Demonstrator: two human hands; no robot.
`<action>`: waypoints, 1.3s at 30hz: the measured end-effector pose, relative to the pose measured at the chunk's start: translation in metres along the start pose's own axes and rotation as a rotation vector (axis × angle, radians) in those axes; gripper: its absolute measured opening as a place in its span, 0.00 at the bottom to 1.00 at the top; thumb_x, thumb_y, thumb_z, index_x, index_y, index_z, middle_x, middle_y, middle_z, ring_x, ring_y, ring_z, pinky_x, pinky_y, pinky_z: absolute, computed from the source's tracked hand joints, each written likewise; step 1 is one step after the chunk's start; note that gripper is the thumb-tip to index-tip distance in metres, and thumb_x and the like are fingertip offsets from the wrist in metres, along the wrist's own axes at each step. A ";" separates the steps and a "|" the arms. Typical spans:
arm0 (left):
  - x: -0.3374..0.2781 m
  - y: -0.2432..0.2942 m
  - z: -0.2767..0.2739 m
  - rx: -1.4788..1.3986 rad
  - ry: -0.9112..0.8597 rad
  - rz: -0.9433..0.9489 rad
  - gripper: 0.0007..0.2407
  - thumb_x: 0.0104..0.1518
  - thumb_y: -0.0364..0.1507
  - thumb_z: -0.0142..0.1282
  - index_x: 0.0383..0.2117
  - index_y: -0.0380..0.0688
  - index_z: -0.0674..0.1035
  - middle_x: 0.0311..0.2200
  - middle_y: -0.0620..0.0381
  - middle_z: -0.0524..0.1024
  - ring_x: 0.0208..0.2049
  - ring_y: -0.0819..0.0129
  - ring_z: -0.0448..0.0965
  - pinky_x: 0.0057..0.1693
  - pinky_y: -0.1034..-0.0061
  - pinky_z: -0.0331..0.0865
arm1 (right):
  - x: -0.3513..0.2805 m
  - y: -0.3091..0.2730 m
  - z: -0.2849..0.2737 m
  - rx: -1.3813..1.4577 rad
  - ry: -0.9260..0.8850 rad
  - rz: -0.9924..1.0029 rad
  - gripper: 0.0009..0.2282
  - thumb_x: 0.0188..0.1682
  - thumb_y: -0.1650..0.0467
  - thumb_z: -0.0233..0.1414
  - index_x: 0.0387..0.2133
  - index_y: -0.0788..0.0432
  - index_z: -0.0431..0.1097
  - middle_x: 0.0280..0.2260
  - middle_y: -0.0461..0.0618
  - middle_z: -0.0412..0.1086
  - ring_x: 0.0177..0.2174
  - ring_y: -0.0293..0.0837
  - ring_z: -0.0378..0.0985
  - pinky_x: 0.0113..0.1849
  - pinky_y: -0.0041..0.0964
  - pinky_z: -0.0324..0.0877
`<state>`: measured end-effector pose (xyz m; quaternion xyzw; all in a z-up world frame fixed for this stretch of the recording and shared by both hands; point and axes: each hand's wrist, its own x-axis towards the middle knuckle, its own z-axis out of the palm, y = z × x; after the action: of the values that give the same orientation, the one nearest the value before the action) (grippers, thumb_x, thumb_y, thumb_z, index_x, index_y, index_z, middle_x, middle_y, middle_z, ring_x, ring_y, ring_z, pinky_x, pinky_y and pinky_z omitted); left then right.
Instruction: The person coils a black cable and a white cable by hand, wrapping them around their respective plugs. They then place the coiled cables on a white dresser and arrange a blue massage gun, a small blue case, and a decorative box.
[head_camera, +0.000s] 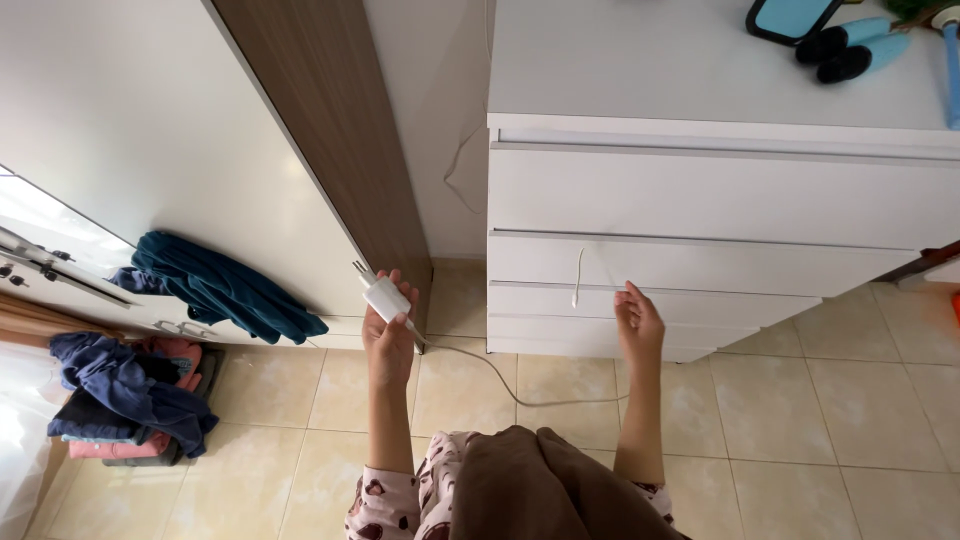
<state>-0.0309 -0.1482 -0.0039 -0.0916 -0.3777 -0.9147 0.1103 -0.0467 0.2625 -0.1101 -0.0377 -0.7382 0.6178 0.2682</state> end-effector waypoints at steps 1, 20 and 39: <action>0.000 -0.010 0.002 -0.005 0.000 -0.003 0.33 0.53 0.27 0.64 0.65 0.41 0.59 0.63 0.51 0.64 0.60 0.61 0.71 0.71 0.56 0.61 | -0.008 -0.022 0.006 -0.006 0.002 0.000 0.17 0.55 0.71 0.55 0.56 0.63 0.69 0.43 0.51 0.75 0.41 0.38 0.77 0.43 0.29 0.73; -0.055 -0.107 0.144 -0.216 -0.367 -0.278 0.35 0.62 0.49 0.56 0.67 0.37 0.60 0.54 0.51 0.70 0.55 0.59 0.73 0.65 0.58 0.68 | -0.132 -0.085 -0.009 0.438 -0.767 0.157 0.09 0.59 0.72 0.56 0.47 0.63 0.66 0.50 0.50 0.68 0.56 0.46 0.69 0.63 0.45 0.61; -0.222 -0.084 0.191 0.297 -0.410 -0.587 0.17 0.61 0.27 0.51 0.56 0.35 0.68 0.42 0.45 0.79 0.40 0.57 0.85 0.46 0.66 0.79 | -0.175 -0.241 -0.174 -0.269 -0.429 -0.486 0.14 0.39 0.70 0.68 0.35 0.59 0.73 0.26 0.45 0.75 0.18 0.34 0.66 0.22 0.29 0.62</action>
<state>0.1756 0.0752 0.0169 -0.1436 -0.5306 -0.8053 -0.2221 0.2466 0.2937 0.0697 0.2348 -0.8401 0.4268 0.2387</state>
